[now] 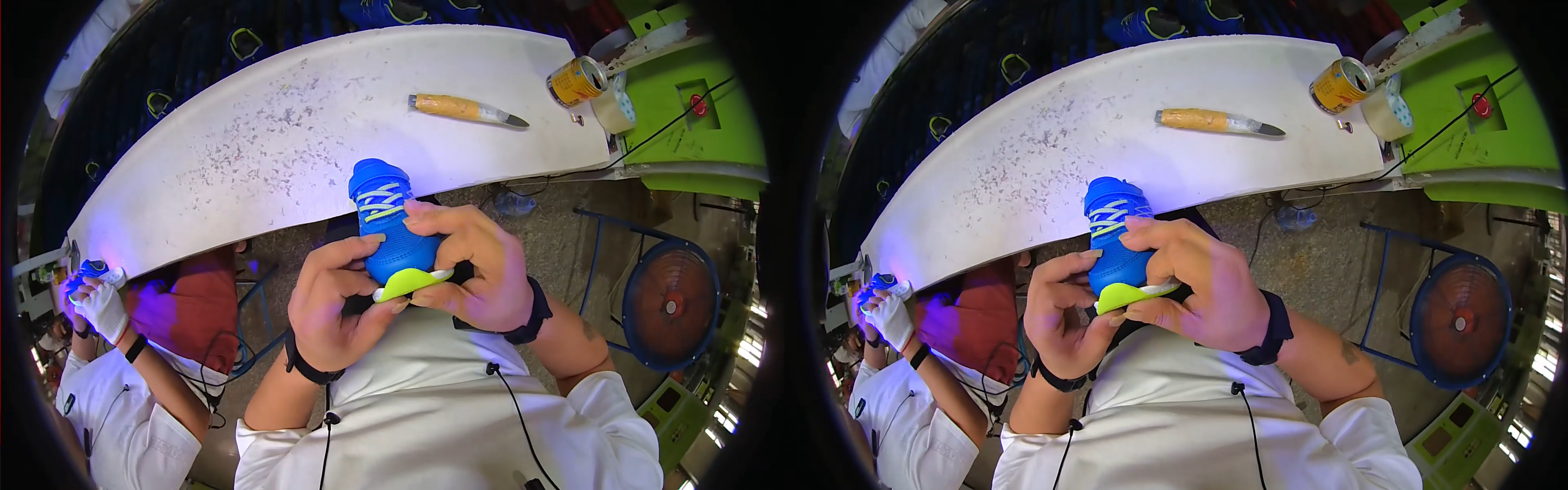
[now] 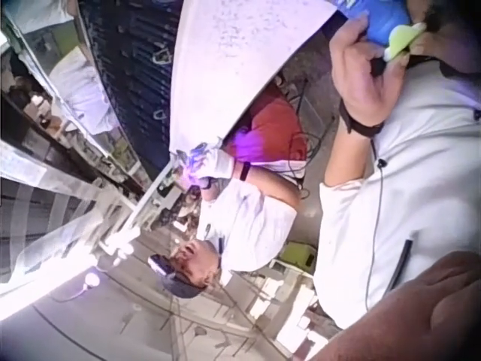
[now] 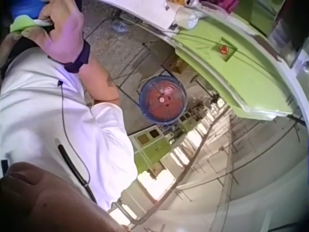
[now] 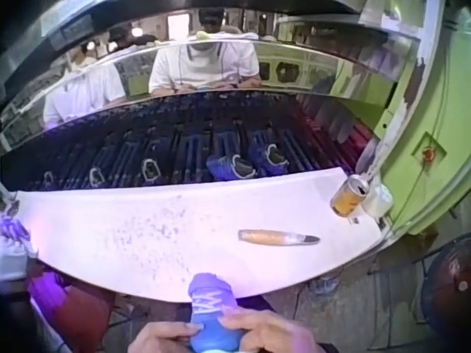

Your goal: The person is assembling small blue shoes by attaching various components and checking their alignment on a manufacturing line.

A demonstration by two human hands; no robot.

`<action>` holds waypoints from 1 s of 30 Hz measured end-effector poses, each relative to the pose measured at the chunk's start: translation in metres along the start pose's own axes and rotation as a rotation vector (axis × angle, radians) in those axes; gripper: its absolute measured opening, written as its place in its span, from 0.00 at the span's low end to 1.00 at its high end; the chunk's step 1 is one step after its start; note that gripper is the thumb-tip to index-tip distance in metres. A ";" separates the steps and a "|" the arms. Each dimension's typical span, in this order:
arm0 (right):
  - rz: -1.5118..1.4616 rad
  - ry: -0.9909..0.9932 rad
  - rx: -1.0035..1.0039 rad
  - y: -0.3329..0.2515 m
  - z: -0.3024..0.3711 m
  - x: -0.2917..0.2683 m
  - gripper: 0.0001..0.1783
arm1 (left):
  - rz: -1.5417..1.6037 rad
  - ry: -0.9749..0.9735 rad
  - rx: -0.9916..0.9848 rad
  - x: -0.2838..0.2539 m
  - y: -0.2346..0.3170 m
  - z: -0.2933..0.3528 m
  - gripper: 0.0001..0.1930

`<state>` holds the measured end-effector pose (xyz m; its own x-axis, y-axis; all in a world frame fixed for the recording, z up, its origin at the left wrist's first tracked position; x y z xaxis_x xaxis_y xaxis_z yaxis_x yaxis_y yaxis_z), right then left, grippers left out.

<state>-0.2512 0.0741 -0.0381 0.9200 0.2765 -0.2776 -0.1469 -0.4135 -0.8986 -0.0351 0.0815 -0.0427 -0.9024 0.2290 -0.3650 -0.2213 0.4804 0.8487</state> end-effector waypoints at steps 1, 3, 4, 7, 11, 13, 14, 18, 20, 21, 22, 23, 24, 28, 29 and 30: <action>-0.010 0.013 -0.012 0.000 0.000 0.001 0.21 | 0.019 -0.005 0.005 0.000 0.000 0.000 0.18; -0.027 -0.009 -0.005 -0.001 0.001 -0.001 0.20 | 0.025 -0.012 0.001 0.000 0.001 -0.001 0.18; -0.042 -0.030 0.001 0.000 0.001 -0.002 0.20 | 0.032 -0.019 -0.001 0.000 0.001 -0.002 0.18; -0.062 -0.044 0.002 0.004 0.000 -0.003 0.20 | 0.039 -0.003 0.023 0.002 -0.002 -0.003 0.18; -0.118 0.010 -0.002 0.013 0.001 -0.006 0.19 | -0.003 0.004 0.035 0.006 -0.003 -0.010 0.18; -0.190 -0.003 0.047 0.016 0.000 -0.014 0.20 | -0.049 0.024 0.081 0.009 -0.002 -0.017 0.17; -0.189 -0.013 0.045 0.011 -0.001 -0.018 0.20 | -0.050 0.034 0.079 0.010 -0.001 -0.022 0.17; 0.237 -0.186 0.238 -0.009 -0.023 -0.044 0.31 | -0.131 0.072 0.164 0.010 -0.004 -0.042 0.15; 0.022 -0.197 0.102 -0.005 -0.031 -0.040 0.28 | -0.093 0.020 0.171 0.011 -0.003 -0.054 0.16; -0.047 -0.168 0.071 0.001 -0.035 -0.032 0.24 | -0.085 0.046 0.177 0.015 0.000 -0.053 0.16; -0.118 -0.124 0.083 0.009 -0.035 -0.028 0.22 | -0.123 0.049 0.122 0.020 0.003 -0.052 0.18; -0.216 -0.068 0.089 0.018 -0.033 -0.025 0.22 | -0.159 0.051 0.067 0.025 0.005 -0.052 0.20; -0.320 -0.008 0.092 0.025 -0.032 -0.023 0.22 | -0.147 0.069 0.074 0.026 0.001 -0.054 0.20; -0.364 0.017 0.101 0.035 -0.030 -0.028 0.23 | -0.024 0.047 0.045 0.031 -0.025 -0.055 0.23; -0.398 0.013 0.096 0.038 -0.032 -0.032 0.23 | -0.029 0.000 0.042 0.030 -0.027 -0.059 0.23; -0.437 0.007 0.090 0.042 -0.033 -0.035 0.24 | -0.039 -0.047 0.036 0.030 -0.029 -0.063 0.23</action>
<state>-0.2780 0.0187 -0.0546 0.9051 0.4027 0.1365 0.2252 -0.1818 -0.9572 -0.0787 0.0213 -0.0538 -0.8745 0.2488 -0.4163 -0.2423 0.5195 0.8194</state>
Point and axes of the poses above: each hand's wrist, its own z-axis away from the middle knuckle, its own x-axis out of the palm, y = z × x, the point moved 1 cm from there along -z, towards the middle knuckle, and after that the axes turned 4 degrees about -y, right-handed, at the moved point
